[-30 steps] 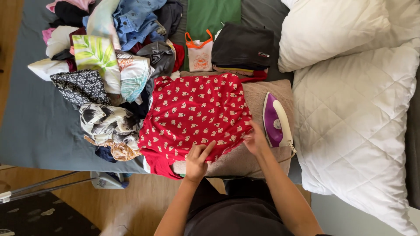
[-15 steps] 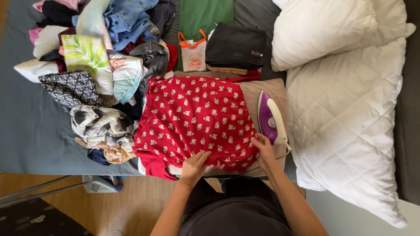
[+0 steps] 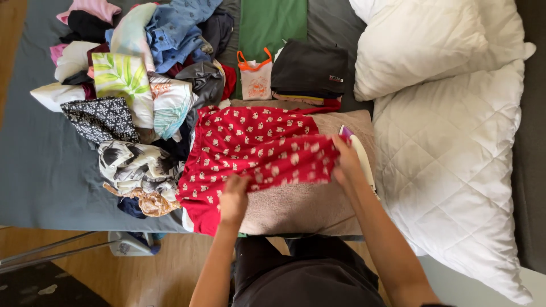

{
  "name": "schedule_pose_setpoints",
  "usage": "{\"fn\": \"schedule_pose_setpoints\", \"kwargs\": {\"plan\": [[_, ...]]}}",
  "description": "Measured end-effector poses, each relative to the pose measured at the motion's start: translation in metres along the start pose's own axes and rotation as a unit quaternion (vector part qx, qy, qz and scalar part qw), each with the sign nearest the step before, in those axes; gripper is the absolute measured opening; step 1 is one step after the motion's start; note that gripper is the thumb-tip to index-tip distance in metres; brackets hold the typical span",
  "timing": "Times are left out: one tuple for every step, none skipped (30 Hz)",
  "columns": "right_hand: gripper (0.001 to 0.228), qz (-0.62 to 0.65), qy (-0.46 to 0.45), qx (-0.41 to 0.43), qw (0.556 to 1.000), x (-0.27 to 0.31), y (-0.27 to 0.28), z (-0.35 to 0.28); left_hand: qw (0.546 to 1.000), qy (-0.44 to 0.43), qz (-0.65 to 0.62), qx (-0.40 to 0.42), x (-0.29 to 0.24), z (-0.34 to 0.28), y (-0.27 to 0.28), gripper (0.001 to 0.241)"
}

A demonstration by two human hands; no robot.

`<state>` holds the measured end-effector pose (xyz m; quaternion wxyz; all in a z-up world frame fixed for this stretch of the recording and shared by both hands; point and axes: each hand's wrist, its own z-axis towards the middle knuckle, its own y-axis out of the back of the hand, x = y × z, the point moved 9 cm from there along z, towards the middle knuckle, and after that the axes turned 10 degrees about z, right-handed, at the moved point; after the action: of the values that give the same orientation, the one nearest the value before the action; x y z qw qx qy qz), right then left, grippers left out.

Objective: The person irons a red patterned top on a bed using a purple iron. They smooth the fabric, iron the main body and sleeves, and flip the garment to iron the other side.

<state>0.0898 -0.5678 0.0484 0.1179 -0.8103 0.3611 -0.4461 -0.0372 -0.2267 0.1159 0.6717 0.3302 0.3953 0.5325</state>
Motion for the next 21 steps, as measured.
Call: {"fn": "schedule_pose_setpoints", "kwargs": {"plan": [[0.02,0.0,0.001,0.001,1.0,0.018,-0.04,-0.018,1.0,0.0,0.0,-0.001,-0.006,0.022,0.025,0.037],[0.019,-0.006,0.08,0.038,0.996,0.048,-0.087,-0.036,0.998,0.038,-0.012,-0.05,-0.003,0.044,0.058,0.039],[0.018,-0.013,0.158,0.074,0.985,0.078,-0.135,-0.057,0.992,0.075,-0.024,-0.099,0.001,0.065,0.091,0.041],[0.018,-0.012,0.158,0.076,0.984,0.085,-0.149,-0.078,0.992,0.076,-0.023,-0.1,0.0,0.064,0.096,0.041],[0.017,-0.102,0.218,0.105,0.965,0.1,-0.171,-0.105,0.986,0.125,-0.036,-0.1,0.008,0.062,0.101,0.049],[0.017,-0.191,0.279,0.133,0.932,0.115,-0.193,-0.133,0.978,0.174,-0.05,-0.1,0.015,0.061,0.104,0.057],[0.017,-0.191,0.281,0.134,0.931,0.105,-0.186,-0.127,0.978,0.173,-0.051,-0.103,0.019,0.048,0.095,0.057],[0.03,-0.224,0.262,0.1,0.933,0.092,-0.173,-0.117,0.979,0.185,-0.054,-0.062,0.026,0.037,0.078,0.058],[0.043,-0.257,0.243,0.065,0.933,0.079,-0.161,-0.107,0.979,0.196,-0.056,-0.02,0.034,0.025,0.06,0.058],[0.043,-0.256,0.244,0.065,0.933,0.062,-0.126,-0.08,0.979,0.195,-0.056,-0.022,0.037,0.015,0.055,0.058],[0.042,-0.3,0.205,0.022,0.932,0.04,-0.083,-0.048,0.978,0.203,-0.054,0.003,0.041,0.004,0.043,0.058],[0.041,-0.344,0.161,-0.023,0.925,0.017,-0.036,-0.019,0.975,0.212,-0.052,0.031,0.044,-0.01,0.032,0.058],[0.041,-0.345,0.159,-0.024,0.925,0.013,-0.023,-0.016,0.975,0.214,-0.053,0.033,0.045,-0.015,0.029,0.058],[0.044,-0.373,0.135,-0.042,0.917,0.005,-0.007,-0.012,0.975,0.209,-0.055,0.058,0.045,-0.02,0.024,0.057],[0.047,-0.4,0.111,-0.059,0.908,-0.002,0.009,-0.009,0.974,0.205,-0.058,0.082,0.044,-0.025,0.018,0.055],[0.047,-0.4,0.111,-0.06,0.908,0.002,0.011,-0.009,0.974,0.205,-0.058,0.082,0.041,-0.017,0.027,0.055],[0.048,-0.357,0.101,-0.091,0.924,0.005,0.02,-0.009,0.978,0.185,-0.065,0.079,0.034,-0.007,0.036,0.049],[0.057,-0.314,0.088,-0.122,0.937,0.006,0.031,-0.012,0.981,0.166,-0.07,0.078,0.028,-0.001,0.046,0.044],[0.057,-0.316,0.087,-0.122,0.937,0.011,0.02,-0.024,0.98,0.167,-0.07,0.08,0.029,0.002,0.048,0.044],[0.05,-0.293,0.096,-0.113,0.945,0.018,0.007,-0.034,0.981,0.148,-0.078,0.094,0.027,0.007,0.047,0.045],[0.049,-0.27,0.105,-0.103,0.952,0.025,-0.007,-0.044,0.982,0.129,-0.087,0.109,0.025,0.011,0.046,0.046]]}}
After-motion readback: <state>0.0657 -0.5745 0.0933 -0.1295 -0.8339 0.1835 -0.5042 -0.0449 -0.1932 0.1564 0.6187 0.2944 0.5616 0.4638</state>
